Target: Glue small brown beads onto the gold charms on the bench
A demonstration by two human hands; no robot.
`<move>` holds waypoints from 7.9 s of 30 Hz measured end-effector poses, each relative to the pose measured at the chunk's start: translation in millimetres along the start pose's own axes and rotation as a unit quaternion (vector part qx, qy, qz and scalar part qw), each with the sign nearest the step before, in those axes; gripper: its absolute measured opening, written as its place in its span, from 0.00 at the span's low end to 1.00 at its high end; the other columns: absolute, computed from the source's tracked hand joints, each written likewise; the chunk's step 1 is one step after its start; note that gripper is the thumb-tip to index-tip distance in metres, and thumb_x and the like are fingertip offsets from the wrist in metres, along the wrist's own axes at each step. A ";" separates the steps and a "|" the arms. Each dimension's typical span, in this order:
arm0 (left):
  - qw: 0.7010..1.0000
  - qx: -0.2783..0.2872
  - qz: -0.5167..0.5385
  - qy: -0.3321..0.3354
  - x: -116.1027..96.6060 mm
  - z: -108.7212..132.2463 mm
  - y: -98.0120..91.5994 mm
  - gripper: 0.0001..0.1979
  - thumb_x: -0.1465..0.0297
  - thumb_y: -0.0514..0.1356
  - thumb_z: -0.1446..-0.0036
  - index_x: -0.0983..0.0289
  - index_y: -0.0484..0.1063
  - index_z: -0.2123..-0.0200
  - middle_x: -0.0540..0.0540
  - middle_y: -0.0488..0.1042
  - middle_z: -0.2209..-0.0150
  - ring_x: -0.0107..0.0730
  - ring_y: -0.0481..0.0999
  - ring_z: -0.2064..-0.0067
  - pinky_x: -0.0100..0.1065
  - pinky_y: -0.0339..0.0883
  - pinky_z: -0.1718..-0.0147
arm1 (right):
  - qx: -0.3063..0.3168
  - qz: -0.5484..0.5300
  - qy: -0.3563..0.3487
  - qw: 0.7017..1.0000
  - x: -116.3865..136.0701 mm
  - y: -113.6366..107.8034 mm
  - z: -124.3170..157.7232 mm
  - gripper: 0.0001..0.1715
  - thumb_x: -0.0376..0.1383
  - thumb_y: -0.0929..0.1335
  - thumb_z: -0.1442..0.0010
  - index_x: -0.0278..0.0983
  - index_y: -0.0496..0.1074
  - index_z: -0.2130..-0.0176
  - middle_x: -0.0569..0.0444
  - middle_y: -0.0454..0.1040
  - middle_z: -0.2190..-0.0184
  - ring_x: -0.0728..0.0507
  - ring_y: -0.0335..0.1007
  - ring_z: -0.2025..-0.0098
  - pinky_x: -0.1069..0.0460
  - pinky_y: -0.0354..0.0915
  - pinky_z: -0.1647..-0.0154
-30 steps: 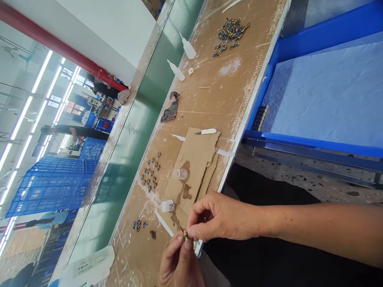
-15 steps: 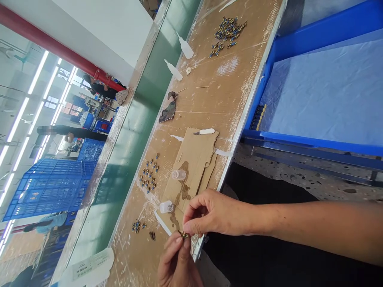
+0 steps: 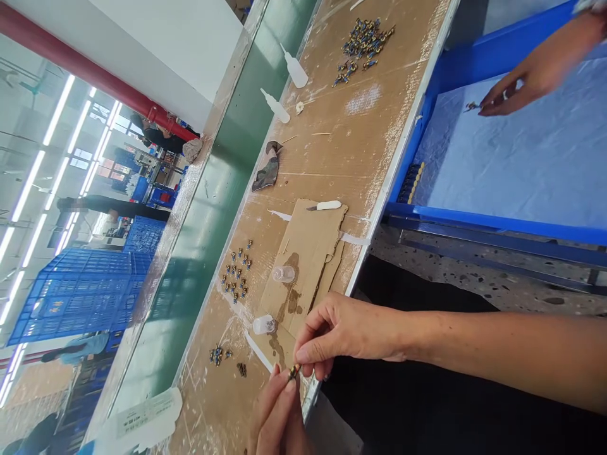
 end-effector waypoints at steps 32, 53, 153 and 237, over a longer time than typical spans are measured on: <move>0.900 -0.100 0.253 -0.341 33.4 30.1 10.5 0.10 0.74 0.72 0.63 0.62 0.77 0.73 0.46 0.79 0.70 0.27 0.79 0.68 0.28 0.76 0.62 | -0.328 0.667 -0.257 0.618 72.0 -61.9 2.2 0.15 0.31 0.60 0.38 0.33 0.73 0.59 0.49 0.72 0.60 0.47 0.64 0.57 0.50 0.58 0.54; 0.893 -0.103 0.328 -0.291 24.6 32.6 11.9 0.07 0.72 0.71 0.59 0.59 0.77 0.74 0.44 0.79 0.71 0.22 0.78 0.69 0.27 0.76 0.63 | -0.009 0.149 -0.047 0.988 19.7 -11.0 25.6 0.16 0.43 0.63 0.39 0.32 0.67 0.59 0.60 0.63 0.79 0.57 0.54 0.79 0.58 0.53 0.76; 0.905 -0.030 0.374 -0.202 11.5 14.2 3.6 0.07 0.70 0.69 0.56 0.51 0.77 0.73 0.40 0.75 0.76 0.16 0.74 0.75 0.27 0.75 0.63 | -0.002 -0.146 0.026 0.989 -23.8 17.8 21.8 0.16 0.34 0.65 0.44 0.34 0.51 0.76 0.65 0.50 0.83 0.60 0.37 0.83 0.58 0.35 0.80; 0.925 0.288 -0.211 -0.132 23.1 -118.7 97.8 0.14 0.57 0.55 0.54 0.59 0.75 0.71 0.55 0.77 0.66 0.41 0.74 0.61 0.40 0.64 0.58 | -0.426 0.629 -0.263 0.595 113.4 -117.2 -5.0 0.16 0.35 0.57 0.35 0.32 0.69 0.66 0.50 0.69 0.64 0.46 0.56 0.61 0.49 0.49 0.59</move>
Point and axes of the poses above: each hand's wrist, its own z-axis away from the middle knuckle, its own y-axis out of the palm, x = y × z, the point moved 4 cm from there along -z, towards the middle knuckle
